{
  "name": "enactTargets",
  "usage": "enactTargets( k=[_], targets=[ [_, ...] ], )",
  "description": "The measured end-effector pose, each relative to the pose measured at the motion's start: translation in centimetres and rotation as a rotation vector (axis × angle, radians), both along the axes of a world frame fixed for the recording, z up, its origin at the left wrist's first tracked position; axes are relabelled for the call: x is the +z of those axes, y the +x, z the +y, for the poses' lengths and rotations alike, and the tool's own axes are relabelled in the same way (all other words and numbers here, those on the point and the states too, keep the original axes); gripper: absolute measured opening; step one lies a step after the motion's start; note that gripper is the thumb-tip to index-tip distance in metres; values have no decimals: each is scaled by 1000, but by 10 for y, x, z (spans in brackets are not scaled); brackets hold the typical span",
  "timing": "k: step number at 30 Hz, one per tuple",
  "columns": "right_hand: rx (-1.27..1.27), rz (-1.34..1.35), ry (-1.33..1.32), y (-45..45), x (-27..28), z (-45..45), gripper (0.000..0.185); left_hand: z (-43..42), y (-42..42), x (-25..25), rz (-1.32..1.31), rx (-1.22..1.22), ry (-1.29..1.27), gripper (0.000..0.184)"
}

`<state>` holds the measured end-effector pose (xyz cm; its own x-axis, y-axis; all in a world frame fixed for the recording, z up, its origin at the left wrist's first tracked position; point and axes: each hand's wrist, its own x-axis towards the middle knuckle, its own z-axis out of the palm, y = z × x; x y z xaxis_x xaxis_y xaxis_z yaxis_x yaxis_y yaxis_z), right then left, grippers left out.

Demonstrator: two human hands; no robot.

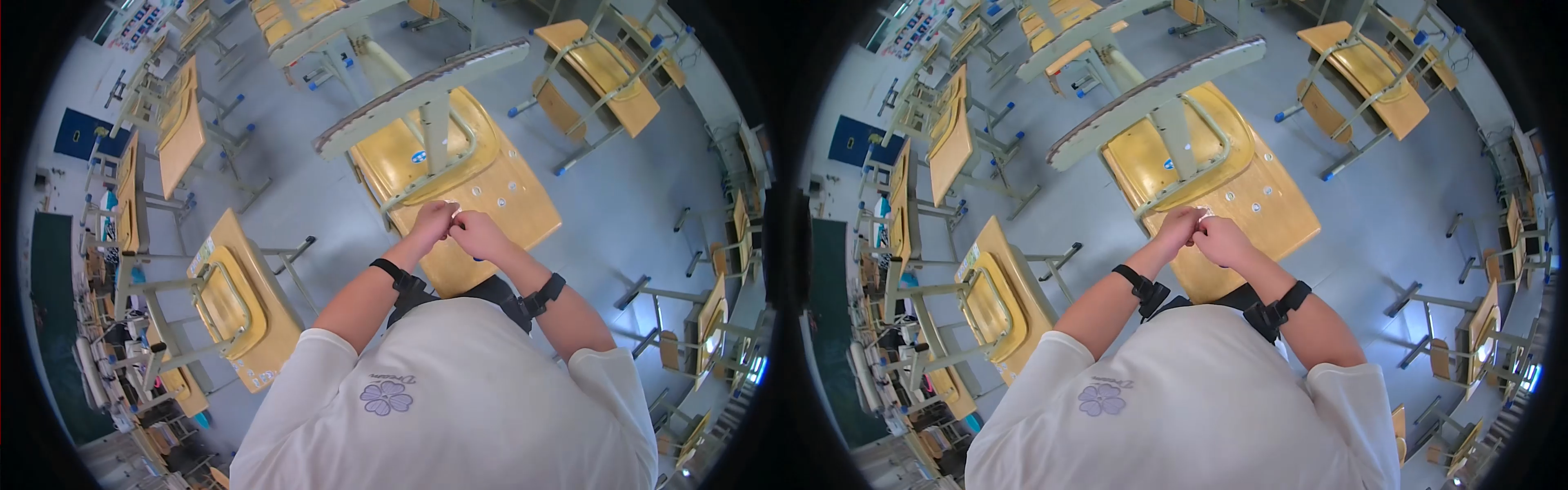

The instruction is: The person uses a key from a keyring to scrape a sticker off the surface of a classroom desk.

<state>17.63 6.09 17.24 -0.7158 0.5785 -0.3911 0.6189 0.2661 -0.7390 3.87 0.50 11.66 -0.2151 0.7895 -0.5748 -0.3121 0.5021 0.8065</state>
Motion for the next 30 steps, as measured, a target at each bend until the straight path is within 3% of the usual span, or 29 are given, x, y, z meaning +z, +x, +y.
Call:
enactTargets(
  k=[4,6,7,9,16,18,27,30],
  targets=[
    [30,59,-33,1,-8,17,23,15,2,-6,152,12,-62,31],
    [-41,50,-347,4,-8,28,22,20,0,-8,8,154,-142,34],
    [-38,51,-363,5,-10,34,22,21,-5,-10,11,157,-158,34],
    [-23,61,-458,10,-17,50,22,25,-18,-13,-410,227,-173,40],
    [-33,38,-540,26,-55,82,18,16,-40,-20,-508,315,-229,42],
    [228,75,84,31,-74,82,16,3,-50,-20,-582,363,-249,41],
    [324,80,281,-15,-113,42,16,-57,-93,-54,-616,467,-244,39],
    [339,113,400,-24,-129,20,19,-70,-104,-62,-753,513,-229,39]
  ],
)
